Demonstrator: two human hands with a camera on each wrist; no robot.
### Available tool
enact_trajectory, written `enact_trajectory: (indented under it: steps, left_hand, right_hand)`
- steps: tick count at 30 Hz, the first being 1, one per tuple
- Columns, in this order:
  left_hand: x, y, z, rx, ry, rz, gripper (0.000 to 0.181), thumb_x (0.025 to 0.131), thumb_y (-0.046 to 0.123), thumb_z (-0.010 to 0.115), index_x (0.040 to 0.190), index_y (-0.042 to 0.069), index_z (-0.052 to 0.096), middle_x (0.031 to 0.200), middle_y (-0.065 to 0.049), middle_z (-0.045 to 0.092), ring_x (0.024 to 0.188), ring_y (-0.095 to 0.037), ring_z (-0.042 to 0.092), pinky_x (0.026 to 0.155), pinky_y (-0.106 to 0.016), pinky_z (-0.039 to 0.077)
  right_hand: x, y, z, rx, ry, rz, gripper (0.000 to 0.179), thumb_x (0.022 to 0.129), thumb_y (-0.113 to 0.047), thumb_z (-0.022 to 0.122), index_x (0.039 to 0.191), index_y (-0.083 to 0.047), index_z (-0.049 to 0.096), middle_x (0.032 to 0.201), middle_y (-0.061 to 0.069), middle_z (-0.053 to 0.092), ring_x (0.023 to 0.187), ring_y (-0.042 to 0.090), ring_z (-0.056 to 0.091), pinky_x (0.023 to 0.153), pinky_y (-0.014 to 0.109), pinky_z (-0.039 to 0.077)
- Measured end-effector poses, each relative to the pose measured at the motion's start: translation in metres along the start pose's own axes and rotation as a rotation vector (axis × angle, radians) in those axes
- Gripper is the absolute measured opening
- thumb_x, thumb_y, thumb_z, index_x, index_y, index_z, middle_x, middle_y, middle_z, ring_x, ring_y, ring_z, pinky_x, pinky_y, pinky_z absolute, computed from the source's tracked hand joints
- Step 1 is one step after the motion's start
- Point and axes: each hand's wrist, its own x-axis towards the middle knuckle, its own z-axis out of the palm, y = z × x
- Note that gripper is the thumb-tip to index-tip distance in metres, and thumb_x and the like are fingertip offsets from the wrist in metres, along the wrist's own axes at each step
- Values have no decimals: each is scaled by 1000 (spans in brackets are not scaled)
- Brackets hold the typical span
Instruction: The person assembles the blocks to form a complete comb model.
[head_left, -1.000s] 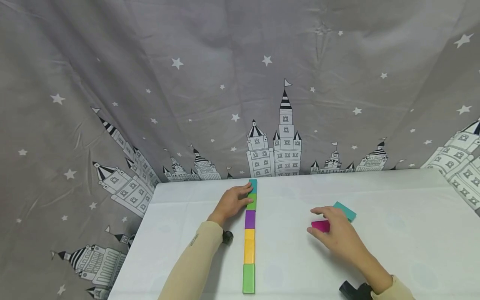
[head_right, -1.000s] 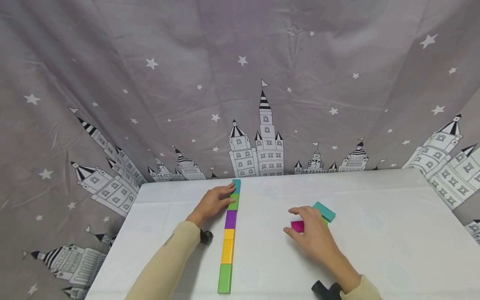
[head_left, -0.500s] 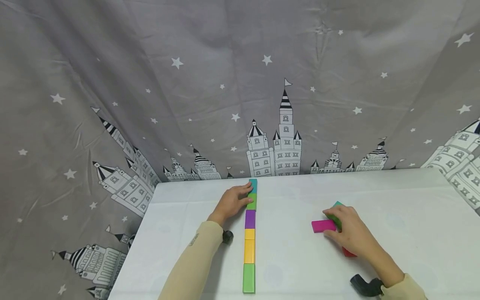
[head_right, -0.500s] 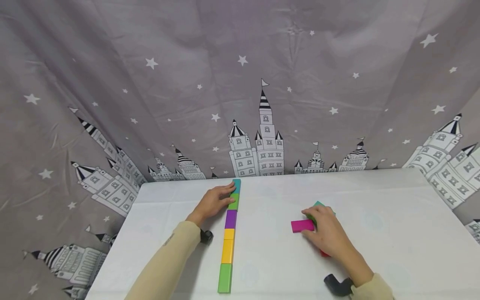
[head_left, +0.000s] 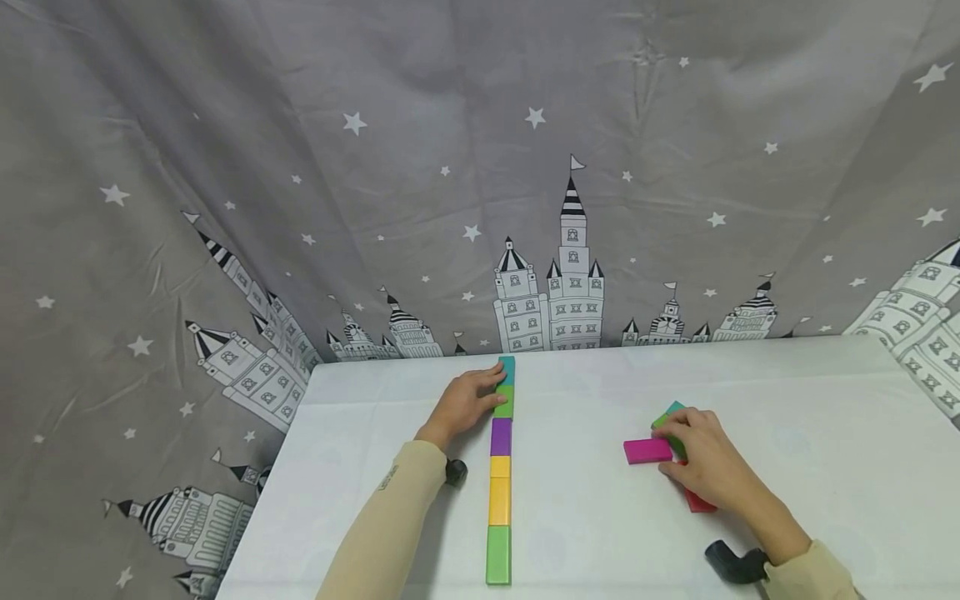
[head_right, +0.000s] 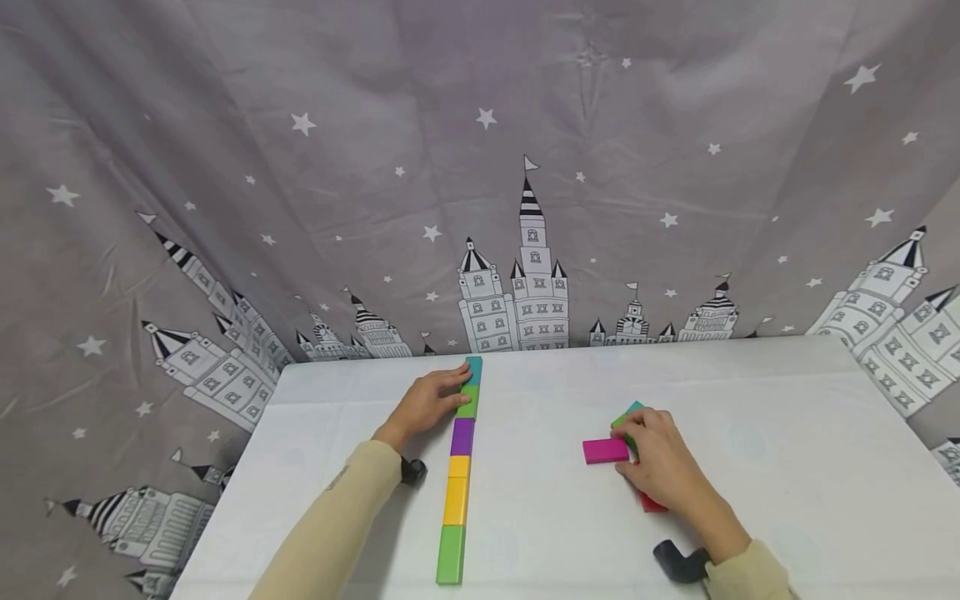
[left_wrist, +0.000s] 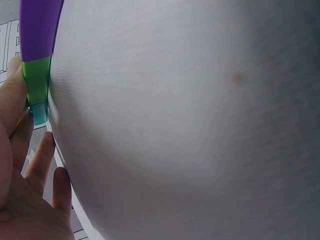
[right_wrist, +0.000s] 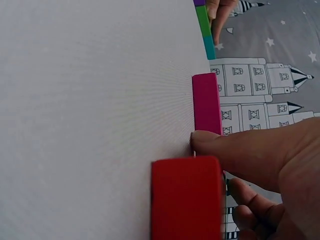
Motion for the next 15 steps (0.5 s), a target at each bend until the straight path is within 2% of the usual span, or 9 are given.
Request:
enact_trajectory:
  steps: [8,15]
  left_hand:
    - [0,2,-1,-5,-8,-5,52,95,32,69,143,15,57,155,7,44,142,-26,42,121,-44,30]
    - [0,1,-1,-12,-2,3,52,95,30,70,143,13,57,155,6,45,142,-27,42,121,-45,30]
  right_hand:
    - [0,0,-1,31,-23,27,34,77,-12,87,109,-7,74,114,12,61,110,36,48,90,53,52]
    - [0,-1,-1,70,-42,72,34,80,-15,85,112,-9,73,113,9,67,105,29,52,85,47,54]
